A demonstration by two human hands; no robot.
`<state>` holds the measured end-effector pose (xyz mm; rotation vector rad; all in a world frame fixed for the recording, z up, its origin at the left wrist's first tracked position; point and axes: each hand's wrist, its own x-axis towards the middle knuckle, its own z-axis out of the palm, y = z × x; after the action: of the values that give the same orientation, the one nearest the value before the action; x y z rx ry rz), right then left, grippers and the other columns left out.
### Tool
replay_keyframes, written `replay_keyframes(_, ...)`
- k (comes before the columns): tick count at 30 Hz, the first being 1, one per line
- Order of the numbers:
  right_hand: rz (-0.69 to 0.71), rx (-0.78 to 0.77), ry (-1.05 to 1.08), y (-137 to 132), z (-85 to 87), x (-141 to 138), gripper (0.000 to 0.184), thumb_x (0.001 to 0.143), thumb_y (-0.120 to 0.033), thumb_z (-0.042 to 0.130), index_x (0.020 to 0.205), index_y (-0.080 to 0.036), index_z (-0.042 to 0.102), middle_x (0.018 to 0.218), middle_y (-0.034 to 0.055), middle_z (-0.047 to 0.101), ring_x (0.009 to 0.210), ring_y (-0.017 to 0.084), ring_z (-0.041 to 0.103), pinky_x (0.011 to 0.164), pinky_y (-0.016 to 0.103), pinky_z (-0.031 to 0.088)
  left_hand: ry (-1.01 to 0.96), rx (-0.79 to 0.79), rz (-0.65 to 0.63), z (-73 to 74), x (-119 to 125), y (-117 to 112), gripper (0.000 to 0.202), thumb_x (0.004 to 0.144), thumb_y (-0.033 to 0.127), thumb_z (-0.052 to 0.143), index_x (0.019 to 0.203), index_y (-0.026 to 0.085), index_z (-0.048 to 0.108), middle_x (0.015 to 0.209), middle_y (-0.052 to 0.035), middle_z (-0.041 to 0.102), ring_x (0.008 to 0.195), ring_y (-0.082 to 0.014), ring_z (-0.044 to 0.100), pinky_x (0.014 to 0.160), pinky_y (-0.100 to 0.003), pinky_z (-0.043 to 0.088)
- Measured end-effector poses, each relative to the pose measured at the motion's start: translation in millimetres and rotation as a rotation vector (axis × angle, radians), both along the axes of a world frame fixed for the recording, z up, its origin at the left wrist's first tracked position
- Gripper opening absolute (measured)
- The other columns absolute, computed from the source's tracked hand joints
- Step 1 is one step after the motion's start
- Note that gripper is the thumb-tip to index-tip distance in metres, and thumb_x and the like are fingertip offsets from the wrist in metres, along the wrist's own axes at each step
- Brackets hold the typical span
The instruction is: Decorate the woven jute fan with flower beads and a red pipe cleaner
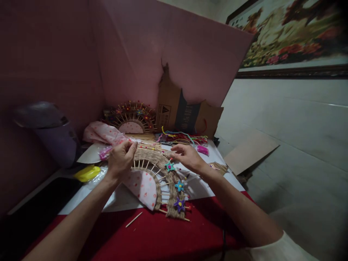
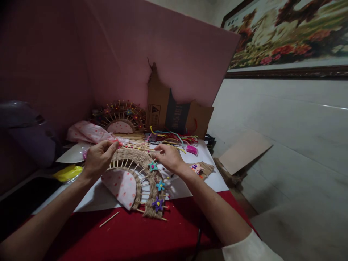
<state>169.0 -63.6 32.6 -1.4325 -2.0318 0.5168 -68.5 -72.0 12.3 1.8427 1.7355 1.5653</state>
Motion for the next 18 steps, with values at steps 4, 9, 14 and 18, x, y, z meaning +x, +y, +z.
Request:
replay_keyframes(4, -0.045, 0.082, -0.377, -36, 7.9, -1, 0.023, 0.076, -0.040, 0.061, 0.092, -0.024, 0.063, 0.091, 0.0037, 0.068, 0.085, 0.023, 0.062, 0.067, 0.031, 0.040, 0.014, 0.007, 0.020, -1.6, -1, 1, 0.026, 0.080, 0.039, 0.049, 0.068, 0.018, 0.058, 0.056, 0.0024, 0.054, 0.053, -0.0119, 0.049, 0.052, -0.022, 0.034)
replay_keyframes(9, -0.163, 0.092, -0.535, -62, -12.6, -10, 0.053, 0.071, -0.054, 0.062, 0.107, -0.016, 0.052, 0.089, 0.0119, 0.066, 0.081, 0.028, 0.061, 0.064, 0.033, 0.038, 0.053, 0.011, 0.028, -0.1, 1, -1, 0.026, 0.080, 0.039, 0.049, 0.065, 0.019, 0.057, 0.055, 0.0022, 0.054, 0.053, -0.0125, 0.051, 0.053, -0.023, 0.034)
replay_keyframes(14, -0.191, 0.135, -0.535, -59, -27.3, -21, 0.051, 0.070, -0.045, 0.065, 0.108, -0.016, 0.049, 0.101, 0.0156, 0.061, 0.095, 0.031, 0.055, 0.073, 0.038, 0.036, 0.093, -0.008, 0.027, -0.7, 3, -3, 0.027, 0.080, 0.041, 0.048, 0.064, 0.020, 0.056, 0.057, 0.0012, 0.057, 0.054, -0.0137, 0.052, 0.053, -0.023, 0.034)
replay_keyframes(18, -0.173, 0.115, -0.570, -54, -24.9, -30, 0.040, 0.072, -0.029, 0.058, 0.109, -0.018, 0.047, 0.095, 0.0112, 0.063, 0.089, 0.027, 0.055, 0.072, 0.036, 0.034, 0.098, -0.006, 0.037, -3.5, 0, 0, 0.027, 0.080, 0.041, 0.048, 0.065, 0.020, 0.057, 0.058, 0.0007, 0.058, 0.055, -0.0141, 0.053, 0.054, -0.023, 0.034)
